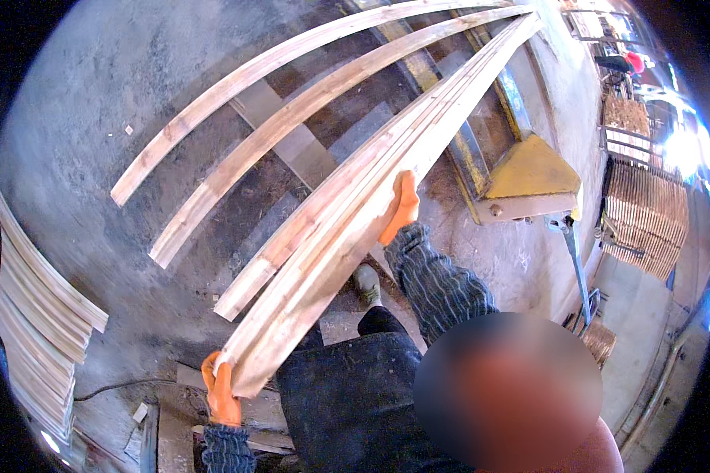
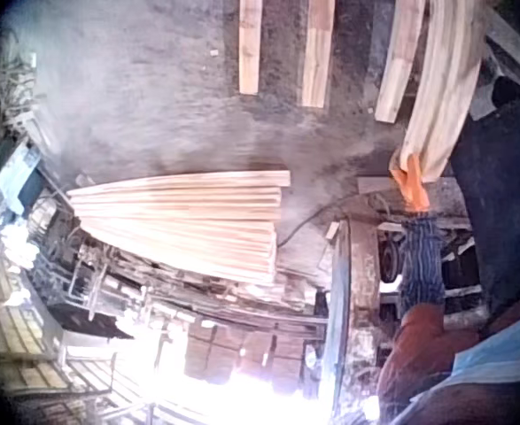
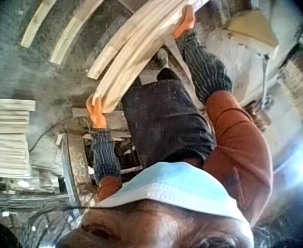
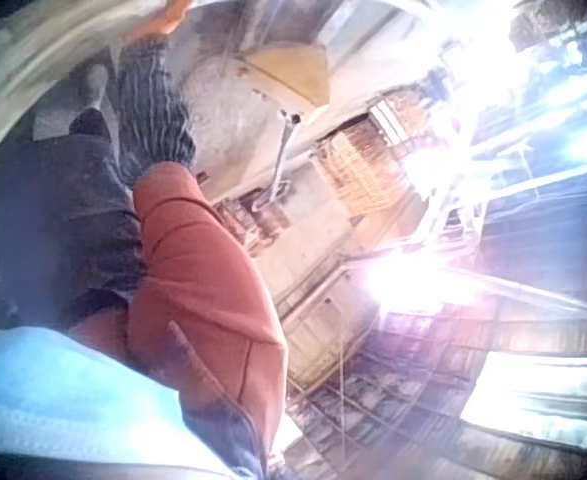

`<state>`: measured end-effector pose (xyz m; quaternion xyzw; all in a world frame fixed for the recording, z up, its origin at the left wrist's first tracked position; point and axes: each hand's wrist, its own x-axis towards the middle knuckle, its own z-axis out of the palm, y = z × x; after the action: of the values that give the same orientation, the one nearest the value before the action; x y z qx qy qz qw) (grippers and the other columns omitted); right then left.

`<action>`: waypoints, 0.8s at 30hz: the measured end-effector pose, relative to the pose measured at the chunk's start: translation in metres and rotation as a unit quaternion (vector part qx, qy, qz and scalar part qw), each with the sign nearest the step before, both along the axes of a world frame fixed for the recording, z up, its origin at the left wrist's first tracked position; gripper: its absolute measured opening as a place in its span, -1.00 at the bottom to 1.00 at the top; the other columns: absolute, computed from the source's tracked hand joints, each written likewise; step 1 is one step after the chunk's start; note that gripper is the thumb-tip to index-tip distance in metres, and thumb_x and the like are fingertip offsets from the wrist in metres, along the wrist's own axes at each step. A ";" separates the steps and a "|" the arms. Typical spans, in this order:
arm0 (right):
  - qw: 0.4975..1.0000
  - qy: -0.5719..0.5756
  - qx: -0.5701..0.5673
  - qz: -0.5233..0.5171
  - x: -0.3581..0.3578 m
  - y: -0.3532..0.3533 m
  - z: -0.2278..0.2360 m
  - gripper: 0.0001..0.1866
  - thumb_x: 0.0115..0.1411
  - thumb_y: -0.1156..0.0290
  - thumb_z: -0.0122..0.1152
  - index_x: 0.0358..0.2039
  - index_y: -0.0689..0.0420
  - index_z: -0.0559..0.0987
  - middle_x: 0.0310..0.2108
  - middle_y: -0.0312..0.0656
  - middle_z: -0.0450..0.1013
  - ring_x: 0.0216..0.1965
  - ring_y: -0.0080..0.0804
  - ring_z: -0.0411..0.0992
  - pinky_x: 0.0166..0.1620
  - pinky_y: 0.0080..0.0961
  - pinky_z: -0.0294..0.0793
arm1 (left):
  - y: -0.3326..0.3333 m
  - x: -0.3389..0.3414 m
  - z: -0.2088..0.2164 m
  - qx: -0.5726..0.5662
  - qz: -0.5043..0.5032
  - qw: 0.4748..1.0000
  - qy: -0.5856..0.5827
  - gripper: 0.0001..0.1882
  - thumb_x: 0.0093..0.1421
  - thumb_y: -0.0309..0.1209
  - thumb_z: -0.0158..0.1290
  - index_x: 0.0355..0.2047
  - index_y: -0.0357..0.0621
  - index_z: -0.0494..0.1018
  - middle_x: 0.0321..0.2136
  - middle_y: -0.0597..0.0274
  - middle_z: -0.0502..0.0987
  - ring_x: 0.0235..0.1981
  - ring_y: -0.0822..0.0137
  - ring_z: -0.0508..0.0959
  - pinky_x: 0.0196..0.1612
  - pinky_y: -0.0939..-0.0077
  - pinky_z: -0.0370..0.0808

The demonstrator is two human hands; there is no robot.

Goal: The person operates a control panel, then picks up long wood planks and feeds them into a processing machine.

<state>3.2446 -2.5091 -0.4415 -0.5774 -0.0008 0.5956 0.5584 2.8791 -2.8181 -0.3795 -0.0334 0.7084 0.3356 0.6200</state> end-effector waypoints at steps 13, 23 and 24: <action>0.988 -0.096 -0.039 0.114 0.039 -0.133 0.069 -0.37 0.38 -0.12 0.05 0.13 0.21 0.50 -0.03 -0.11 0.56 -0.07 -0.31 0.54 0.06 -0.30 0.55 | 0.156 0.104 0.120 0.243 -0.458 0.855 -0.022 -0.07 0.09 -0.04 0.36 0.32 -0.30 0.24 0.27 -0.17 0.36 0.30 0.01 0.36 0.33 0.26 0.31; 0.970 0.038 -0.020 0.240 0.054 -0.164 0.342 -0.47 0.42 0.11 -0.09 0.29 0.12 0.38 0.20 -0.07 0.42 0.20 -0.22 0.39 0.28 -0.19 0.35 | 0.040 0.168 0.279 0.060 -0.514 0.855 -0.034 0.14 -0.20 0.13 0.44 0.30 -0.26 0.28 0.07 -0.24 0.52 0.12 -0.06 0.54 0.21 0.19 0.45; 0.980 0.110 -0.004 0.168 0.093 -0.158 0.315 -0.43 0.43 0.02 -0.12 0.28 0.12 0.39 0.18 -0.05 0.43 0.18 -0.21 0.40 0.28 -0.17 0.36 | 0.015 0.167 0.299 0.060 -0.495 0.866 -0.042 0.15 -0.20 0.16 0.42 0.30 -0.27 0.29 0.07 -0.26 0.52 0.11 -0.04 0.56 0.23 0.18 0.43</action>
<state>3.3372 -2.6675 -0.1269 -0.5028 -0.0338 0.7405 0.4448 3.0459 -2.8027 -0.0810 0.3451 0.5833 0.0251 0.7349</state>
